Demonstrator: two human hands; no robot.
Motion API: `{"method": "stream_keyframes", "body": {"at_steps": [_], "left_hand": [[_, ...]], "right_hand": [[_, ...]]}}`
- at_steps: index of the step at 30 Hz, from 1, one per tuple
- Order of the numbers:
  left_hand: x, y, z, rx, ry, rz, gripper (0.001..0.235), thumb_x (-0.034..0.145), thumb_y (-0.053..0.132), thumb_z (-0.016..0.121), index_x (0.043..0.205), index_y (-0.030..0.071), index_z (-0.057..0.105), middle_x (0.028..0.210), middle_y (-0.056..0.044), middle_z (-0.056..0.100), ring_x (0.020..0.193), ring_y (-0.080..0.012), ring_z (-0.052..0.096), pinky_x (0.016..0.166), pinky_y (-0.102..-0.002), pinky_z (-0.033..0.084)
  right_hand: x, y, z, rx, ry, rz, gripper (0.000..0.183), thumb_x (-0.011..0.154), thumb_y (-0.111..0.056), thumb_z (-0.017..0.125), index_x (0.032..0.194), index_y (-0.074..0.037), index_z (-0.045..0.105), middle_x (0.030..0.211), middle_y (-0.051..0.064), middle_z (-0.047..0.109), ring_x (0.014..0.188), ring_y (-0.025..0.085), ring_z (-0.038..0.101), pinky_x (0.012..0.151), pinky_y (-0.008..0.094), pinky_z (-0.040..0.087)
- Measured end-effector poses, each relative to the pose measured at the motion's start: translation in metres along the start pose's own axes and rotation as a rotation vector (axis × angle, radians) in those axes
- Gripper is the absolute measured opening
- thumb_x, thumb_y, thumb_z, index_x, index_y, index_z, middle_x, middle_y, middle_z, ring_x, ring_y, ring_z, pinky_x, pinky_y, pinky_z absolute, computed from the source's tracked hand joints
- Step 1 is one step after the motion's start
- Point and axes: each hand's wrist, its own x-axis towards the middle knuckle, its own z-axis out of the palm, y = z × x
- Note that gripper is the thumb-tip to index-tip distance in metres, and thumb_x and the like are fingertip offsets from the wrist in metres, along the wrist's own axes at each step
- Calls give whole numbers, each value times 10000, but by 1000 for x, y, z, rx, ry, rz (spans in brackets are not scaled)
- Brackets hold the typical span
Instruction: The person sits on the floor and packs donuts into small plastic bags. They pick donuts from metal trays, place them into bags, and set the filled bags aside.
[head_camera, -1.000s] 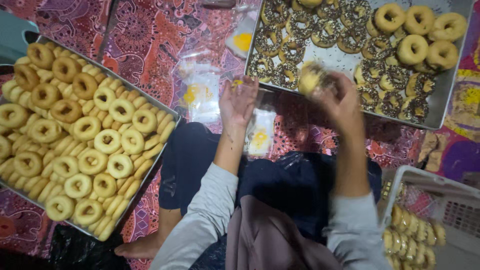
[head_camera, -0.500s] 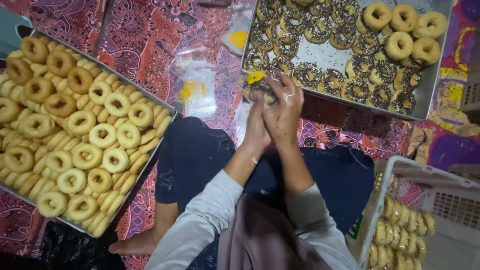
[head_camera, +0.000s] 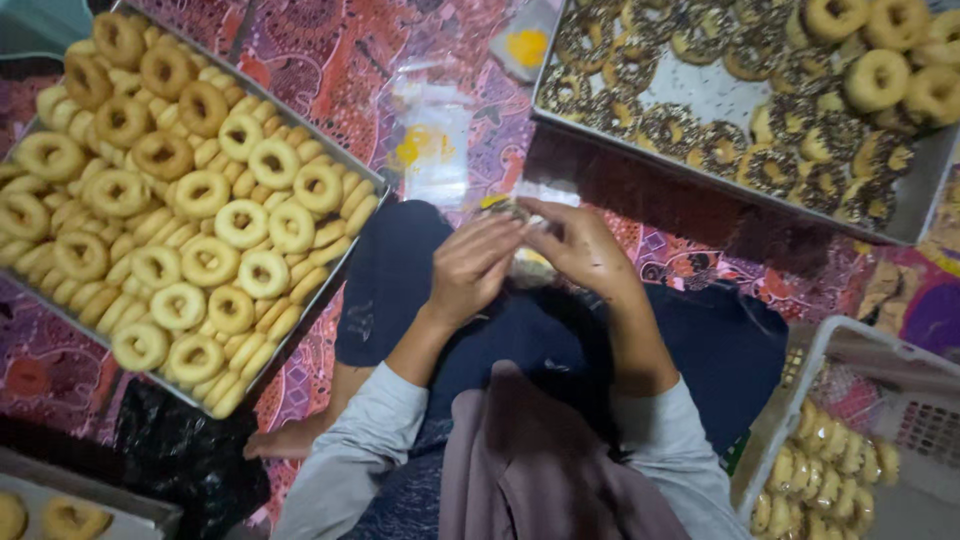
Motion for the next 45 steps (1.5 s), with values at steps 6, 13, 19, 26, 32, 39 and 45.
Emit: {"method": "stream_keyframes", "body": {"at_steps": [6, 13, 19, 26, 32, 39, 45], "left_hand": [[-65, 4, -30, -329, 287, -737, 120, 1007, 9, 693, 1067, -56, 774, 920, -150, 749, 750, -158, 686, 700, -317, 528], [-91, -18, -44, -578, 424, -809, 143, 1034, 59, 618, 1057, -78, 656, 962, -150, 752, 880, -208, 768, 811, -311, 626], [-89, -20, -41, -452, 361, -736, 190, 1020, 46, 642, 1138, -88, 707, 1013, -149, 771, 915, -178, 745, 835, -281, 608], [-81, -3, -45, -84, 209, -638, 176, 962, 36, 675, 1082, -64, 756, 967, -110, 789, 856, -138, 774, 752, -256, 597], [-56, 0, -43, -433, 644, -689, 203, 1027, 70, 625, 1178, -33, 715, 1160, -148, 746, 1025, -181, 726, 910, -308, 608], [-82, 7, -30, 38, 548, -493, 474, 933, 79, 635, 1320, -159, 503, 1328, -204, 505, 1206, -254, 539, 959, -340, 507], [-116, -49, -31, -652, 417, -950, 245, 1030, 162, 643, 1140, -37, 735, 1073, -72, 761, 1001, -127, 685, 937, -266, 536]], "right_hand": [[-24, -34, 50, -209, 82, -205, 251, 898, -272, 791, 1076, -95, 793, 864, 148, 756, 710, 268, 746, 634, 371, 566], [-42, -61, 97, -336, 18, -387, 102, 972, -208, 752, 952, -118, 794, 888, 108, 770, 764, 305, 742, 667, 401, 577], [-31, -55, 98, -255, 254, -650, 273, 893, -113, 747, 1163, -78, 732, 1070, 146, 736, 939, 327, 730, 821, 404, 591], [0, -41, 90, -142, 85, -470, 400, 898, -47, 735, 1295, -62, 698, 1004, 170, 724, 922, 335, 716, 812, 433, 579], [4, 3, 70, 41, -111, 182, 354, 1036, -183, 626, 1351, -25, 595, 1151, 220, 695, 1050, 250, 701, 884, 386, 550], [-29, 91, 181, 824, -192, 77, 579, 985, -141, 661, 1506, 5, 455, 1326, 121, 638, 1181, 196, 621, 1021, 346, 530], [-21, 94, 179, 542, 1, -58, 366, 1110, -199, 475, 1379, 4, 616, 1312, 88, 684, 1221, 161, 627, 1065, 283, 468]]}}
